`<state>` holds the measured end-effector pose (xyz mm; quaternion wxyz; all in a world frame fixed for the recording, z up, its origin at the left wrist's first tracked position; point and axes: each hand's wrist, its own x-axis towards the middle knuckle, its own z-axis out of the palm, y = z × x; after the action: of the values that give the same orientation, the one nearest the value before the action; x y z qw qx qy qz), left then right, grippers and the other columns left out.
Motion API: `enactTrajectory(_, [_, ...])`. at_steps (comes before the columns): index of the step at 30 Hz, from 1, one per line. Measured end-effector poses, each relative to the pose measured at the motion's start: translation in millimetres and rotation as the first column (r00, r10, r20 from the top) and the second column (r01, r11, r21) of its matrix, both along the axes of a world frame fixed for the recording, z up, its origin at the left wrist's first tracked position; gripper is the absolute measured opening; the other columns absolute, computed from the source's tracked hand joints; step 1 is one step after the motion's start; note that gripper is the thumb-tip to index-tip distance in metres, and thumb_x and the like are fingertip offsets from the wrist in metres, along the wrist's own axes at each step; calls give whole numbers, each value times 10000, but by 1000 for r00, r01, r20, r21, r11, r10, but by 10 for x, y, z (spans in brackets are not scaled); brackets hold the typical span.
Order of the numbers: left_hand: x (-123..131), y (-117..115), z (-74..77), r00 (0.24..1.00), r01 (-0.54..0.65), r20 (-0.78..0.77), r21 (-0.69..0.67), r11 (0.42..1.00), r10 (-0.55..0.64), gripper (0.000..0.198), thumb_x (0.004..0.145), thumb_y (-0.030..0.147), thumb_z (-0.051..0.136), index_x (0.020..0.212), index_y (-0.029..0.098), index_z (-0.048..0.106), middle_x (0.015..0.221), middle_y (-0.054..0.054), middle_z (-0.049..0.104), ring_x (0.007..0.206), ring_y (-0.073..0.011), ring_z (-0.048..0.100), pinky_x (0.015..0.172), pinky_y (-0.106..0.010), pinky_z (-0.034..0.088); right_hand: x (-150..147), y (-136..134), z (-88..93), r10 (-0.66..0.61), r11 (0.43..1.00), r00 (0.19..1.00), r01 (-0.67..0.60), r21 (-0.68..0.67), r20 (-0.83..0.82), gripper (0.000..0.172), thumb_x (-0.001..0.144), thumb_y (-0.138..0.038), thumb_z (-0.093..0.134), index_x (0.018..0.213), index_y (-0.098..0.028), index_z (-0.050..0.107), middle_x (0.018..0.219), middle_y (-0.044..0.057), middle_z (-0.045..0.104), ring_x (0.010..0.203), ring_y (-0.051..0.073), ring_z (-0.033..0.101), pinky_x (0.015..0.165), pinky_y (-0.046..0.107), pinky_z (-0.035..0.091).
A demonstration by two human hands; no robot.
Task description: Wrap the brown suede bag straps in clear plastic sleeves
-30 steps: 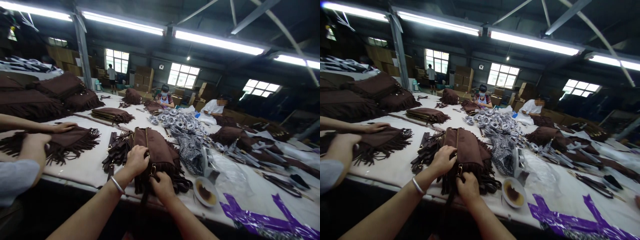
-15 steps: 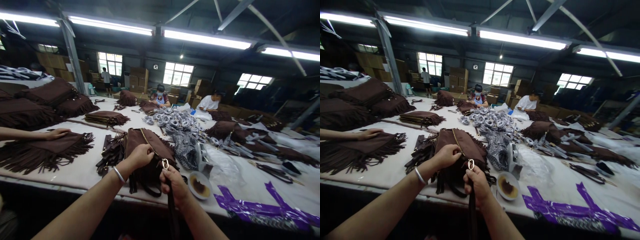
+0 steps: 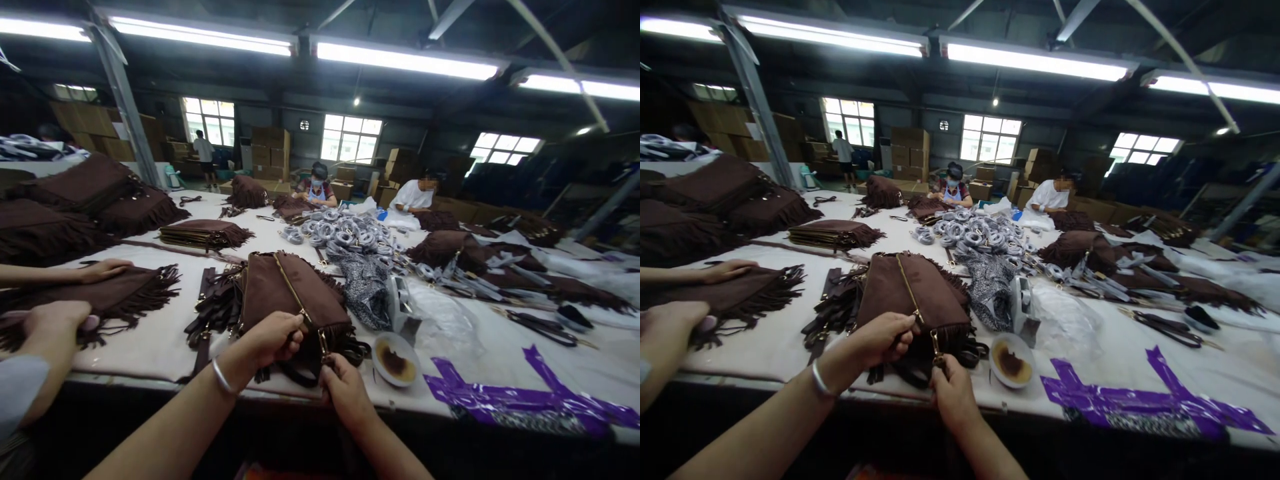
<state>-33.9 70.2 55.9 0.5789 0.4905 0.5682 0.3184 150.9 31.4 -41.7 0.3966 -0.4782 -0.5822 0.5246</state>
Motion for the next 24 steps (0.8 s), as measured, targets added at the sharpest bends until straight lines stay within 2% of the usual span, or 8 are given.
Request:
enactTrajectory(2, [-37, -95, -148, 943, -12, 327, -164, 986, 66, 221, 877, 327, 499, 877, 140, 617, 672, -17, 604, 561, -118, 598, 558, -238, 469, 66, -90, -65, -85, 977, 985, 53, 206, 149, 223, 819, -284, 527, 1003, -201, 623, 896, 74, 670, 831, 236, 640, 727, 351, 516])
enactTrajectory(4, [-61, -160, -271, 849, -3, 511, -251, 968, 135, 186, 842, 302, 576, 899, 133, 629, 791, -66, 673, 715, -166, 670, 669, -287, 519, 91, -159, -10, -225, 891, 949, 109, 441, 220, 347, 818, -239, 536, 1157, -202, 593, 1148, 123, 625, 1112, 285, 554, 954, 435, 433])
enactTrajectory(6, [-55, -191, -353, 803, 21, 581, -245, 969, 129, 204, 828, 312, 611, 907, 126, 643, 915, -117, 701, 876, -222, 680, 754, -332, 525, 53, -179, 147, -287, 815, 930, 113, 568, 228, 354, 843, -236, 523, 1190, -192, 577, 1193, 139, 596, 1134, 280, 531, 977, 436, 412])
enactTrajectory(8, [-26, -203, -390, 787, 29, 609, -197, 980, 100, 216, 824, 314, 623, 923, 125, 657, 983, -127, 699, 949, -232, 661, 791, -340, 517, -32, -144, 342, -203, 837, 948, 38, 545, 245, 240, 886, -257, 488, 1074, -200, 625, 1039, 105, 646, 972, 236, 596, 859, 363, 472])
enactTrajectory(11, [14, -219, -378, 825, -29, 557, -136, 990, 101, 229, 816, 317, 629, 951, 134, 660, 960, -101, 697, 904, -200, 652, 789, -330, 508, -152, -6, 561, -124, 874, 959, -17, 486, 256, 226, 921, -282, 443, 929, -202, 654, 843, 53, 649, 779, 182, 604, 720, 289, 476])
enactTrajectory(17, [-5, -156, -246, 976, -130, 177, -12, 991, 130, 326, 809, 443, 591, 966, 158, 612, 856, -75, 697, 785, -181, 651, 656, -271, 474, -167, 569, 763, -263, 745, 892, -54, 665, 367, 227, 889, -239, 445, 951, -172, 652, 941, 92, 651, 917, 195, 585, 860, 308, 433])
enactTrajectory(20, [42, -48, -198, 989, -146, 49, 62, 987, 143, 375, 815, 536, 529, 847, 163, 566, 724, -37, 647, 658, -168, 623, 580, -269, 469, -300, 991, 977, -223, 827, 785, -161, 538, 578, 315, 914, -371, 428, 968, -163, 659, 953, 100, 678, 920, 198, 610, 857, 309, 438])
enactTrajectory(24, [154, 29, -211, 982, -168, 97, 26, 986, 164, 378, 818, 562, 490, 815, 184, 499, 621, 37, 521, 488, -108, 495, 493, -248, 427, -632, 1436, 1230, -69, 908, 521, -320, 269, 851, 547, 789, -570, 557, 1094, -120, 612, 1073, 181, 667, 1001, 296, 623, 826, 382, 463])
